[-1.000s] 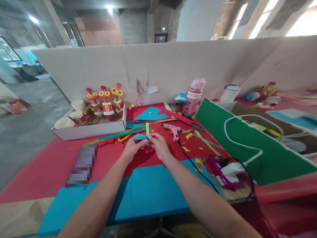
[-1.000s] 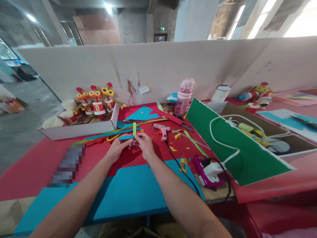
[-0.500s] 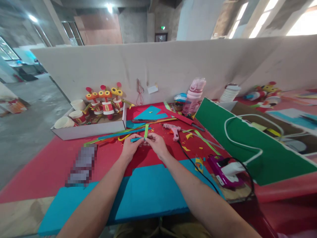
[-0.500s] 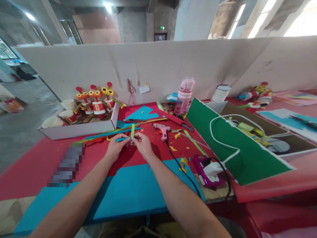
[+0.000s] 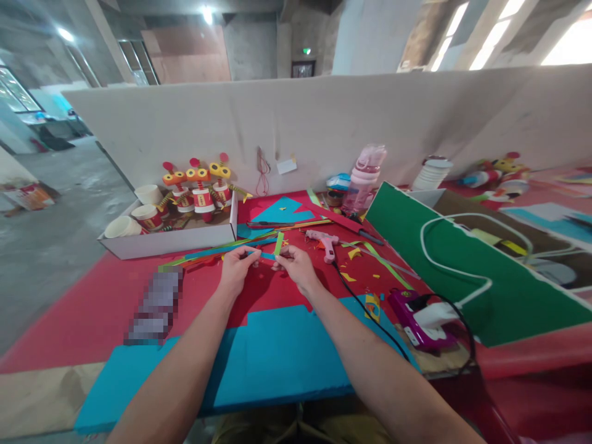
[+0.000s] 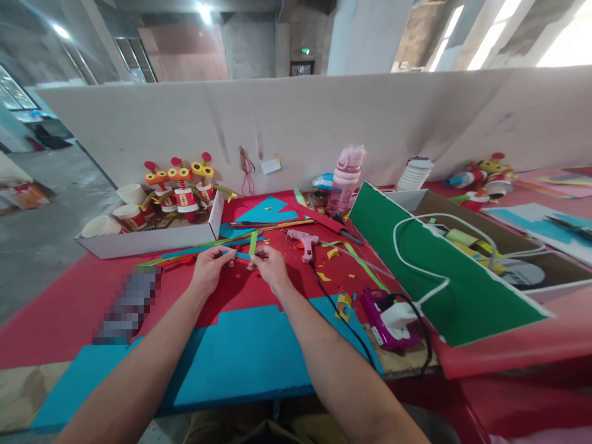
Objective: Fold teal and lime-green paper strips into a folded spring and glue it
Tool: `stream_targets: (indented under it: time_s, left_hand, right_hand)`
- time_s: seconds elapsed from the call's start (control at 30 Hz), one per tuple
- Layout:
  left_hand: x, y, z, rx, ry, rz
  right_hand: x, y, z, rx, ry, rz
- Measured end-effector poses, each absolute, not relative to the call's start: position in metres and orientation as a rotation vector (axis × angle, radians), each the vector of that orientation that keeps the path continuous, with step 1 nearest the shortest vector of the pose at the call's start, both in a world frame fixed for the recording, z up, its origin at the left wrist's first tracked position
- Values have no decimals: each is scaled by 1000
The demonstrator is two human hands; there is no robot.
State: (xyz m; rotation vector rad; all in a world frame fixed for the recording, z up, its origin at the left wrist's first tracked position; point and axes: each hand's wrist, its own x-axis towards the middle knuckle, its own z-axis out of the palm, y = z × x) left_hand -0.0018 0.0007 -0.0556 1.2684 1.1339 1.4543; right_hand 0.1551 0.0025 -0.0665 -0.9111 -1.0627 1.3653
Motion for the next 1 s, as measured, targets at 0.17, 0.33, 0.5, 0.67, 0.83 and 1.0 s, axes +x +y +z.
stream_targets:
  time_s: [0.17,0.33,0.5,0.67,0.83,1.0]
  left_hand:
    - [-9,3,-51,1182,1126,1552]
    - [-14,2,-50,1098,1171,1670]
    - [-5,-2,-52,1224,1136,1475]
    - [8,-7,-54,1298,1113,1424]
    - [14,-8,-54,1316,1135,1396]
    - [17,-9,-55,1349,1094,1358]
  right_hand:
    - [157,4,-67,-953,-1039,1332]
    - [159,7,-67,-899,-888,1323]
    - [156,6,-66,-791,-802,1395]
    - [153,3,-64,-779,-823,1389]
    - [149,3,-66,-747,-807,1429]
    - [148,2,-68,-732,-807,1447]
